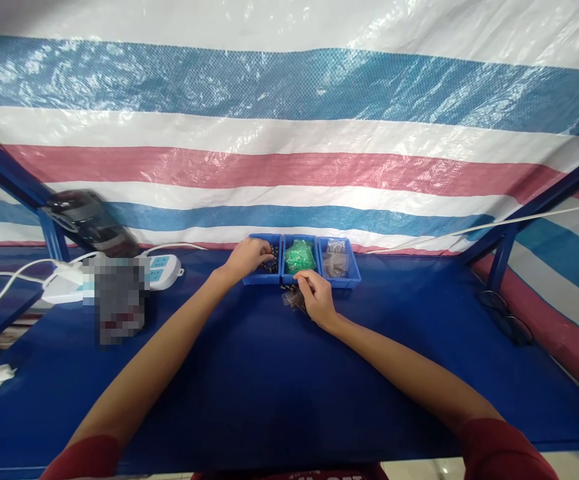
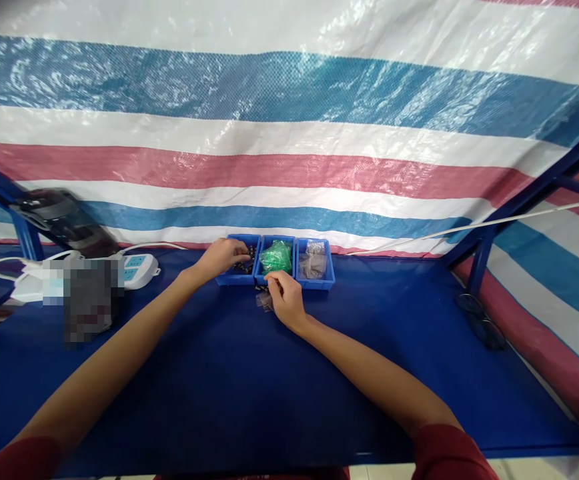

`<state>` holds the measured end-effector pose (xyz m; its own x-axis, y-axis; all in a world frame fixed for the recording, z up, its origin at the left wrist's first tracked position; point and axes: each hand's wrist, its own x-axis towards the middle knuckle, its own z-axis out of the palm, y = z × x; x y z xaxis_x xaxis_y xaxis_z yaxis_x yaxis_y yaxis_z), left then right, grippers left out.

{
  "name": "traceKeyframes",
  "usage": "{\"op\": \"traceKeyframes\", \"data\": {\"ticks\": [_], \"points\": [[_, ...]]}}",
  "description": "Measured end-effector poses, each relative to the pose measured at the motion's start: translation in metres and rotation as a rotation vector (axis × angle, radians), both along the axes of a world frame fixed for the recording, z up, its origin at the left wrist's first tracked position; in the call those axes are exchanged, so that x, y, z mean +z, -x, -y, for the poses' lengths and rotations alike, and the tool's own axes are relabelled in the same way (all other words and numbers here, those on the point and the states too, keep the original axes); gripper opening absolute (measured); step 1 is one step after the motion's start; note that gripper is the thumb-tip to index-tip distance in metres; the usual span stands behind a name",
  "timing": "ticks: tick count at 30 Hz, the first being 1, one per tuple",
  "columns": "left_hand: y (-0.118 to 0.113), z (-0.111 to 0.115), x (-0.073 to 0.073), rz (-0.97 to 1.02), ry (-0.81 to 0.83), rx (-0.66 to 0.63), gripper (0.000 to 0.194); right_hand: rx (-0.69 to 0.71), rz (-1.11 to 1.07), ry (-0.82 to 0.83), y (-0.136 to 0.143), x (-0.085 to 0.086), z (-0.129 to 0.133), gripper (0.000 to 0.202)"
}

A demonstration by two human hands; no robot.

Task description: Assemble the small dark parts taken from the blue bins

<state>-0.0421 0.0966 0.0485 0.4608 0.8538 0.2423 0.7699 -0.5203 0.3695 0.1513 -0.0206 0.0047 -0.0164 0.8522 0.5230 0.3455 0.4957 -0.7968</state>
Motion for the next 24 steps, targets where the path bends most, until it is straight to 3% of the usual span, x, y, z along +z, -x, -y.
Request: {"op": "traceKeyframes", "data": {"ticks": [3, 6, 24], "points": [[-0.005, 0.003, -0.006, -0.205, -0.045, 0.032, 0.012, 0.006, 0.005, -0.007, 0.0, -0.001, -0.001, 0.029], [-0.009, 0.005, -0.004, -0.301, -0.086, 0.06, 0.014, 0.016, 0.009, -0.012, 0.0, -0.002, -0.001, 0.028], [-0.007, 0.0, -0.003, -0.43, -0.027, -0.012, 0.016, 0.044, 0.026, -0.026, 0.0, -0.002, -0.001, 0.026]]}}
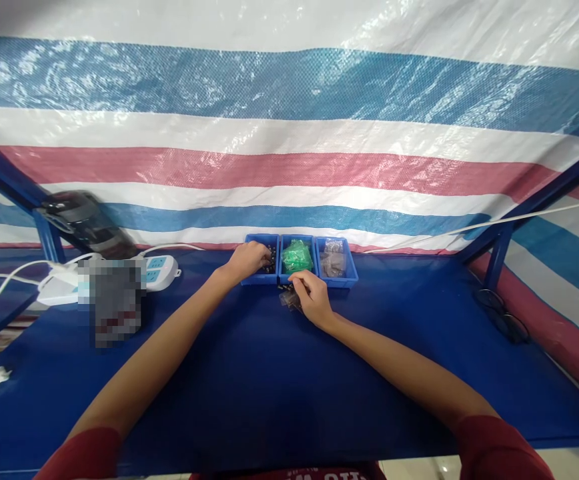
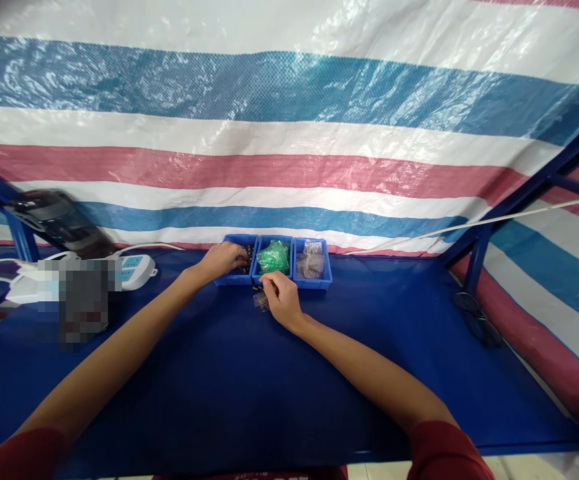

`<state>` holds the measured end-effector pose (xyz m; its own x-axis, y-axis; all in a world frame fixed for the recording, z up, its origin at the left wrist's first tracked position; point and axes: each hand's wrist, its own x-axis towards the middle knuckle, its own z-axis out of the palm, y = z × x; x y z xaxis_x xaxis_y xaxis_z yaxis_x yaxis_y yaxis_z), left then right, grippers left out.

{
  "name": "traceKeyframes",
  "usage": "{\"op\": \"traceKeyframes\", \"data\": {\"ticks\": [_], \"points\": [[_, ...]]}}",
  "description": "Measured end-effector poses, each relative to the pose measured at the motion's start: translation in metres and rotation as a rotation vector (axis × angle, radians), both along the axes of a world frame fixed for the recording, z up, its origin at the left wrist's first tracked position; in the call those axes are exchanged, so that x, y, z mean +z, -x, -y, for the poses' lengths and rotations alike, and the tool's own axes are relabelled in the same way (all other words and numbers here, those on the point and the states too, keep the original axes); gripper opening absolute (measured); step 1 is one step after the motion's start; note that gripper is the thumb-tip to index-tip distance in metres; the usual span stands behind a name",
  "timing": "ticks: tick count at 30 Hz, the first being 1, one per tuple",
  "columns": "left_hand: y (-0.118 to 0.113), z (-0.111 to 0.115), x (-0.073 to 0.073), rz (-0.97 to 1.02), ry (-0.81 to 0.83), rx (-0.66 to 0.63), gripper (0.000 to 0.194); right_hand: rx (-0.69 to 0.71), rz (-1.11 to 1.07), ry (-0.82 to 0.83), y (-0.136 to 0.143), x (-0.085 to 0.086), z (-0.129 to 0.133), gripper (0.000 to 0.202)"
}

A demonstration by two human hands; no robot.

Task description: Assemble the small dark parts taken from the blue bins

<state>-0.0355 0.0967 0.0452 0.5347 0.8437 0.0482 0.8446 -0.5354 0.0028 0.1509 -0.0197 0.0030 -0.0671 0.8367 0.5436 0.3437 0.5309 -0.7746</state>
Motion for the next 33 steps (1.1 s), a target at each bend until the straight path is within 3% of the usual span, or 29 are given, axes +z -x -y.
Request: {"op": "traceKeyframes", "data": {"ticks": [6, 12, 15, 18, 22, 26, 29, 33], "points": [[-0.001, 0.003, 0.002, -0.044, -0.023, -0.029, 0.016, 0.007, 0.013, 0.0, 0.0, 0.001, 0.0, 0.026], [-0.001, 0.005, 0.006, 0.039, -0.059, -0.029, 0.019, 0.004, 0.012, 0.016, -0.002, 0.002, 0.001, 0.026], [-0.004, 0.013, 0.01, 0.199, -0.117, 0.002, 0.018, -0.016, 0.012, 0.036, -0.001, 0.003, 0.002, 0.026], [-0.01, 0.034, 0.011, 0.537, -0.181, 0.014, 0.021, -0.012, 0.061, 0.073, -0.002, 0.011, 0.0, 0.025], [-0.023, 0.078, -0.002, 0.96, -0.217, 0.099, 0.025, 0.086, 0.399, 0.156, -0.013, 0.037, -0.004, 0.018], [-0.034, 0.105, -0.026, 1.031, -0.225, 0.035, 0.02, 0.126, 0.892, 0.225, -0.027, 0.055, -0.002, 0.02], [-0.036, 0.106, -0.038, 1.003, -0.208, -0.014, 0.021, 0.184, 1.09, 0.213, -0.033, 0.052, 0.004, 0.026], [-0.034, 0.102, -0.043, 0.974, -0.214, -0.044, 0.021, 0.224, 1.114, 0.186, -0.035, 0.039, 0.008, 0.022]]}}
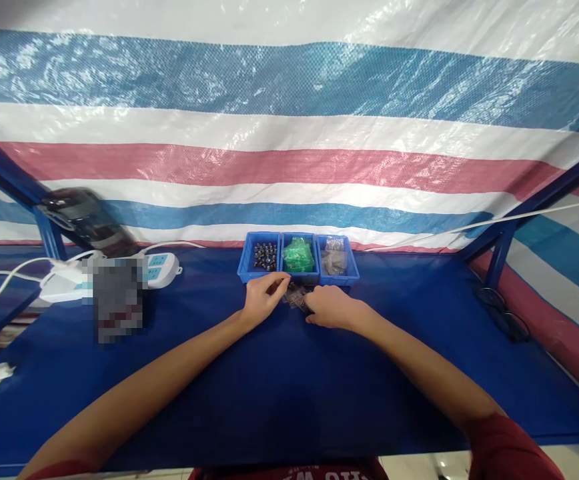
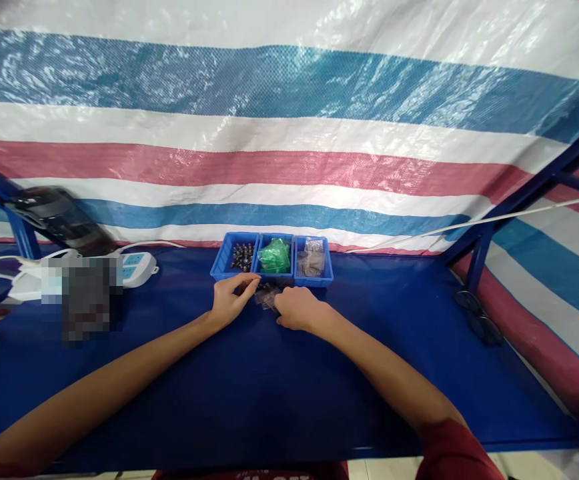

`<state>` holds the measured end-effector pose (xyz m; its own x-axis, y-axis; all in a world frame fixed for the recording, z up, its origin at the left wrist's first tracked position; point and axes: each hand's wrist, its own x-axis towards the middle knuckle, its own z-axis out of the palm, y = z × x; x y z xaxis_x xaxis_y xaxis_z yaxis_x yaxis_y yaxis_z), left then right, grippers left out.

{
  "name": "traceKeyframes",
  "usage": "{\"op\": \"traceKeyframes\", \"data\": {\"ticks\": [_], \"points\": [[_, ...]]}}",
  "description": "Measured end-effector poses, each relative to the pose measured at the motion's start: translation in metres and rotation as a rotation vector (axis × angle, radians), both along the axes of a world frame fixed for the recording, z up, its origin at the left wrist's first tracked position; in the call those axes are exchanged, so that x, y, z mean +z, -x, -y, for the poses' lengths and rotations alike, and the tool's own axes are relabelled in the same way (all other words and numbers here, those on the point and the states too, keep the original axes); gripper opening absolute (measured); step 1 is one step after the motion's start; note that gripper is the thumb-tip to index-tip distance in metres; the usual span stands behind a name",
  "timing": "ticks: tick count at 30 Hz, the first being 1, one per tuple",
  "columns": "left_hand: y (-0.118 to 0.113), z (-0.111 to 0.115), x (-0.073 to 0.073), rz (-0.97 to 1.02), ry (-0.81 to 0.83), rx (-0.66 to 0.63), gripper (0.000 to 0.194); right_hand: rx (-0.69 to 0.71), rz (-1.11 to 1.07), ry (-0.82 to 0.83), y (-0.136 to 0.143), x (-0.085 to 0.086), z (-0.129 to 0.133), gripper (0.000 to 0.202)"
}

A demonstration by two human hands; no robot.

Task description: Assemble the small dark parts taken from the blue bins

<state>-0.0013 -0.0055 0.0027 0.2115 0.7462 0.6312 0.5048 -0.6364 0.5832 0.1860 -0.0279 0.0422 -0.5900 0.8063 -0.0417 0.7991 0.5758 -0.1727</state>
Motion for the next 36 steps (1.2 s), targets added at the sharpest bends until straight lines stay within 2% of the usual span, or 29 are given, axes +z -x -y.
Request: {"op": "traceKeyframes", "data": {"ticks": [2, 5, 8, 10, 11, 13, 16, 18, 28, 36], "points": [[0.0, 0.0, 0.0, -0.013, -0.018, -0.021, 0.02, 0.009, -0.068, 0.008, 0.0, -0.002, -0.001, 0.023], [0.0, 0.002, 0.001, -0.009, -0.037, -0.027, 0.018, -0.01, -0.24, -0.004, 0.002, 0.005, -0.005, 0.027], [0.0, 0.002, 0.003, 0.014, -0.01, -0.004, 0.017, -0.096, -0.529, -0.052, 0.011, 0.008, -0.008, 0.014], [0.001, 0.002, 0.004, 0.029, 0.015, 0.006, 0.017, -0.171, -0.818, -0.098, 0.019, 0.002, -0.007, 0.005], [0.001, 0.002, 0.004, 0.033, 0.021, 0.007, 0.017, -0.219, -0.944, -0.142, 0.023, -0.004, -0.006, 0.006], [0.001, 0.001, 0.005, 0.037, 0.021, 0.004, 0.016, -0.228, -1.064, -0.18, 0.028, -0.018, -0.004, 0.01], [0.0, 0.0, 0.005, 0.024, 0.031, -0.007, 0.017, -0.257, -1.121, -0.188, 0.03, -0.035, -0.004, 0.012], [0.0, -0.001, 0.005, 0.012, 0.048, -0.019, 0.018, -0.284, -1.158, -0.175, 0.029, -0.04, -0.005, 0.013], [-0.004, -0.002, 0.006, 0.002, 0.09, -0.03, 0.023, -0.292, -1.165, -0.079, 0.026, -0.041, -0.007, 0.027], [-0.005, -0.003, 0.003, 0.018, 0.107, -0.054, 0.023, -0.291, -1.093, -0.141, 0.025, -0.042, -0.007, 0.025]]}}
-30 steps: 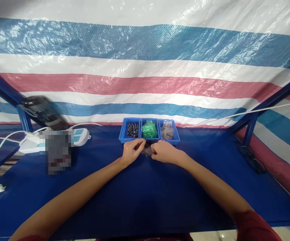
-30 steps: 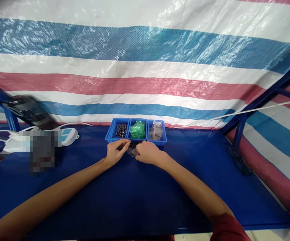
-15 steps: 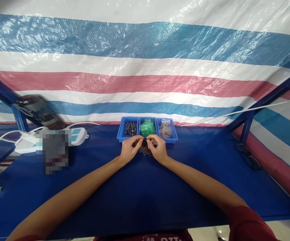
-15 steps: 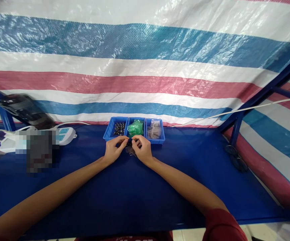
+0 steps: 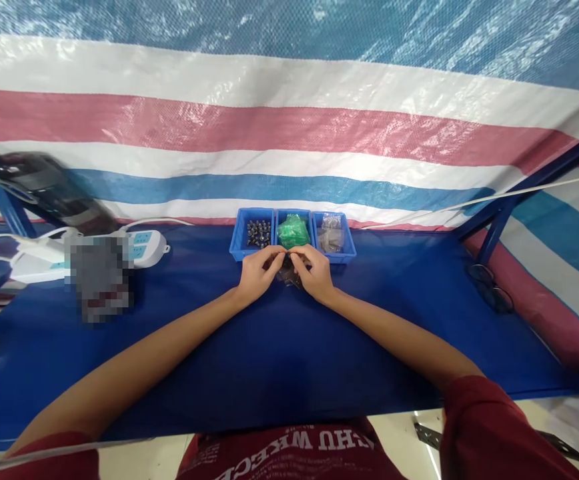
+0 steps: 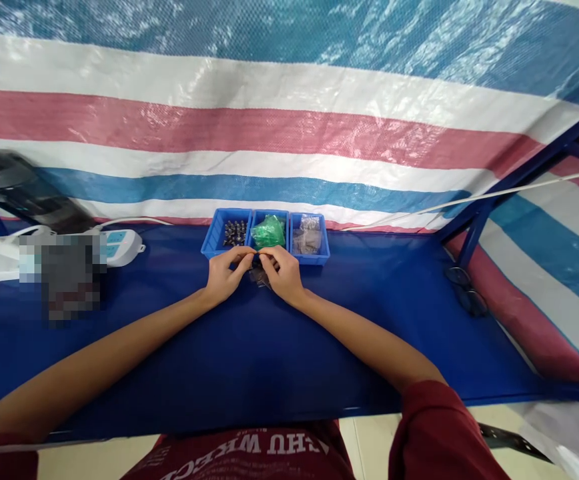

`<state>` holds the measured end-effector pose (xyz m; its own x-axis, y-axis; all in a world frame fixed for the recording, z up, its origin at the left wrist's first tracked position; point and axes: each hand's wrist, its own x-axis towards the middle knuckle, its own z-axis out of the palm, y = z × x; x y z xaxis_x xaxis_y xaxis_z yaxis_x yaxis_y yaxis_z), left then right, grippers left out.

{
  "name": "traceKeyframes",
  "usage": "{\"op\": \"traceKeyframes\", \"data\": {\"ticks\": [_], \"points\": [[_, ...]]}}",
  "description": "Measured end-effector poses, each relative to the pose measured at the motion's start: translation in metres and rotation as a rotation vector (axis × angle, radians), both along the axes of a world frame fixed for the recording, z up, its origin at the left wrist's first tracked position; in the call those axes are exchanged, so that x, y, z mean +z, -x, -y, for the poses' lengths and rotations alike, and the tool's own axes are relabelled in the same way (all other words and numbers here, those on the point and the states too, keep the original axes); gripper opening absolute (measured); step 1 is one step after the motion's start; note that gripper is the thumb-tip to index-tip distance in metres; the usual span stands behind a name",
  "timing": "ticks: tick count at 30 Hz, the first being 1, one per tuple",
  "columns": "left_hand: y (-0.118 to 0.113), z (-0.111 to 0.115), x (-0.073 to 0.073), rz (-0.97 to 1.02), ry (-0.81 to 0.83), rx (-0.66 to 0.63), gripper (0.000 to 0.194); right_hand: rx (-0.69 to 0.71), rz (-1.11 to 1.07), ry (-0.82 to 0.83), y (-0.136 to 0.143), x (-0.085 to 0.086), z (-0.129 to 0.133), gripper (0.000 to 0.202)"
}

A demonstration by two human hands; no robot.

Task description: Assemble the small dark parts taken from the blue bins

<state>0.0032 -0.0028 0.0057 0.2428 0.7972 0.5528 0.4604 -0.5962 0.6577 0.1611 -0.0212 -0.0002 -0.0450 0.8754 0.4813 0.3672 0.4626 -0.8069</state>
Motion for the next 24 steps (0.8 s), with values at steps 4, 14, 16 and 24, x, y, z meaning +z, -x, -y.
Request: {"op": "traceKeyframes", "data": {"ticks": [4, 14, 16, 24], "points": [[0.0009, -0.0008, -0.0009, 0.003, 0.01, 0.0, 0.025, 0.013, -0.018, -0.012, 0.0012, 0.0004, 0.0005, 0.023], [0.0, -0.0039, 0.002, -0.042, 0.021, -0.055, 0.022, -0.005, -0.06, -0.015, 0.0014, 0.0004, 0.0013, 0.021], [0.0001, -0.0035, 0.003, -0.056, 0.01, -0.066, 0.022, -0.01, -0.057, -0.015, 0.0015, 0.0, 0.0015, 0.021], [0.0001, -0.0042, 0.0032, -0.072, -0.036, -0.068, 0.023, -0.053, -0.104, -0.05, 0.0028, -0.0008, 0.0015, 0.019]]}}
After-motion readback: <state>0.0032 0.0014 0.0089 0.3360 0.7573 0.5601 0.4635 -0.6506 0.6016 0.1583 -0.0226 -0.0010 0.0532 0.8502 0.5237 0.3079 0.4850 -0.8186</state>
